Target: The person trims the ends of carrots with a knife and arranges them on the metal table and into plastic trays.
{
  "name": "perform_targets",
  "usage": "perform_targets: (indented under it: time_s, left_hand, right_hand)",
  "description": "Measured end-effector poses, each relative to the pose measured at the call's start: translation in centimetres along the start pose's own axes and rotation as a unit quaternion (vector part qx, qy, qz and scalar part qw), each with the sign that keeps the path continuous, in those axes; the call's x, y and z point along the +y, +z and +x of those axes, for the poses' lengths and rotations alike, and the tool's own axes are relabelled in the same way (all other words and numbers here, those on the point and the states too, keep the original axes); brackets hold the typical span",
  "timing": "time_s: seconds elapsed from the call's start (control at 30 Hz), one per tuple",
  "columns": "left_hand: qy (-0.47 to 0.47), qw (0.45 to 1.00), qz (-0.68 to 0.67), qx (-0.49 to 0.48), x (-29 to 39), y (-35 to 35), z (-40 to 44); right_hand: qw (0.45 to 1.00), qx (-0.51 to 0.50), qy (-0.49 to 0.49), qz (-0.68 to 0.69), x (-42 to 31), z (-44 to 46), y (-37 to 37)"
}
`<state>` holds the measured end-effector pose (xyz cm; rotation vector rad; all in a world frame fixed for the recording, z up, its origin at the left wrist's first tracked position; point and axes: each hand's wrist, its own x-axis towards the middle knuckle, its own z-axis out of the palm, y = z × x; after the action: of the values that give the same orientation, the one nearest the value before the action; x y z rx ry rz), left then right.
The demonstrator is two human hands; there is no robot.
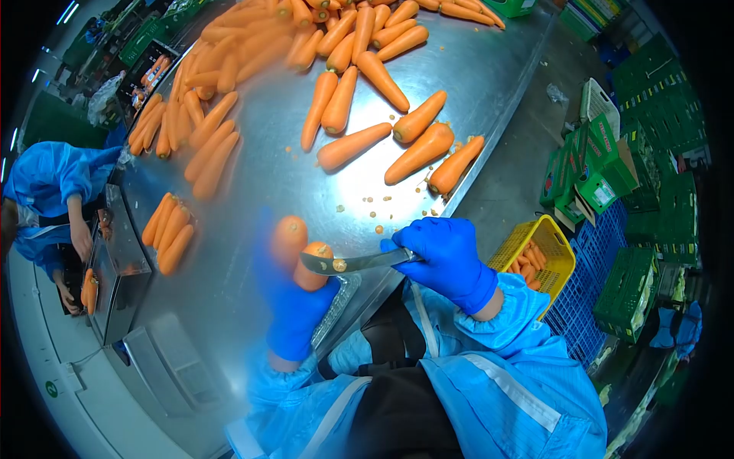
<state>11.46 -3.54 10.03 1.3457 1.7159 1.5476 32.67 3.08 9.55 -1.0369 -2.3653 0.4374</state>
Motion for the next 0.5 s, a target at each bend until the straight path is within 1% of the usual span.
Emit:
perform_targets:
  time_s: [0.03,0.1,0.13,0.2,0.23,0.27,0.33,0.37,0.43,0.5]
  left_hand:
    - [0.009,1.0,0.011,-0.006,-0.1,-0.1,0.0]
    - [0.076,0.994,0.077,-0.011,-0.2,-0.3,0.0]
    - [0.134,0.982,0.131,-0.01,-0.2,-0.4,-0.2]
    - [0.107,0.984,0.139,-0.042,-0.5,-1.3,-0.7]
    - [0.024,0.993,0.092,-0.075,-1.0,-2.3,-1.2]
    - [-0.062,0.992,0.042,-0.102,-1.4,-2.8,-1.6]
    - [-0.065,0.991,0.06,-0.104,-1.2,-2.4,-2.0]
    - [-0.061,0.99,0.068,-0.112,-1.2,-2.2,-1.9]
    - [-0.009,0.984,0.045,-0.17,-2.2,-1.9,-1.7]
    - [-0.014,0.981,0.028,-0.192,-2.3,-1.6,-1.9]
  right_hand:
    - [1.0,0.001,-0.003,-0.004,0.0,0.0,0.1]
    - [1.0,-0.002,0.0,-0.003,0.2,-0.1,0.2]
    - [1.0,-0.004,0.001,-0.002,0.3,-0.1,0.2]
    - [0.985,0.029,0.142,0.089,4.6,-2.7,3.1]
    - [0.967,0.046,0.211,0.133,6.1,-3.5,4.1]
    - [0.971,0.028,0.206,0.121,5.9,-3.1,3.7]
    - [0.973,-0.008,0.205,0.108,4.1,-2.9,2.3]
    - [0.983,0.029,0.132,0.125,2.9,-2.0,1.9]
    - [0.996,0.022,0.055,0.067,1.0,0.0,0.1]
    - [0.999,0.014,0.001,0.034,0.0,0.9,-0.6]
